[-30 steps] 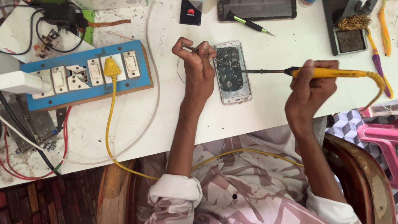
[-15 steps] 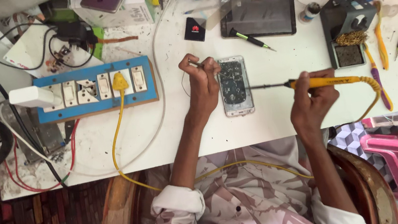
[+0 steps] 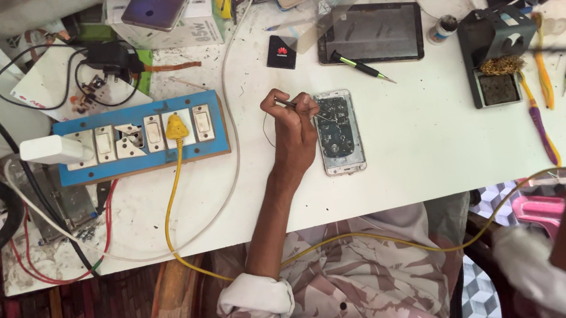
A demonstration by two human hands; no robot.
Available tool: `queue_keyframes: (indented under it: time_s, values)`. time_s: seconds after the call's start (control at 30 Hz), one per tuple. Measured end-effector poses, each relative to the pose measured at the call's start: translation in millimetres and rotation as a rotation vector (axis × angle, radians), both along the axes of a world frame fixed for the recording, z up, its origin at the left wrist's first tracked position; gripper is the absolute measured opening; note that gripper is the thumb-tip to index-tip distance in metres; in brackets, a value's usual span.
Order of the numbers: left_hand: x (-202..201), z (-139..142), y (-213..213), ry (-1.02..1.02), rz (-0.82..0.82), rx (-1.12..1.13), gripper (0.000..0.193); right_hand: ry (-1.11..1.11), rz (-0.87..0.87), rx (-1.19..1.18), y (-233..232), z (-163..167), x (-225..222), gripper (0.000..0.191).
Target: The person uses a soldering iron and solder wire to apply solder to multiple points on a smartphone motherboard. The person repeatedly melts solder onto the board while holding the iron in the right hand and feeding solder with the left hand.
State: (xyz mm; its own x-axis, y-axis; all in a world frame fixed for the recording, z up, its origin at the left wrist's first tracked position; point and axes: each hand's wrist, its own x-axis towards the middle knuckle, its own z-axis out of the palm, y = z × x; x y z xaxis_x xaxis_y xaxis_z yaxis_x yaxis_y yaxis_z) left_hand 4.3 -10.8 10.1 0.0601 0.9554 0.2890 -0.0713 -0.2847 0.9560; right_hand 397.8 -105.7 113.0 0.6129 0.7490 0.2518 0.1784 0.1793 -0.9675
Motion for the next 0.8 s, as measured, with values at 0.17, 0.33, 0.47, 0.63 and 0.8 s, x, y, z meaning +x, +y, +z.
queue_keyframes:
  time_s: [0.17,0.33,0.47,0.63,0.8]
  values:
    - [-1,-2,0,0.003,-0.011,0.040,0.022,0.195,-0.023,0.130,43,8,19,0.031]
    - [0,-1,-2,-0.040,-0.017,0.052,0.024,-0.856,-0.045,0.127,91,11,-24,0.040]
    - [0,1,-3,-0.040,-0.005,0.044,0.024,-0.853,-0.015,0.168,107,14,-44,0.039]
    - [0,2,-4,-0.013,-0.009,0.057,0.022,-1.088,-0.098,0.199,139,4,-49,0.025]
    - [0,2,-6,0.032,0.022,0.109,0.021,-1.395,-0.330,0.116,155,-24,-58,0.019]
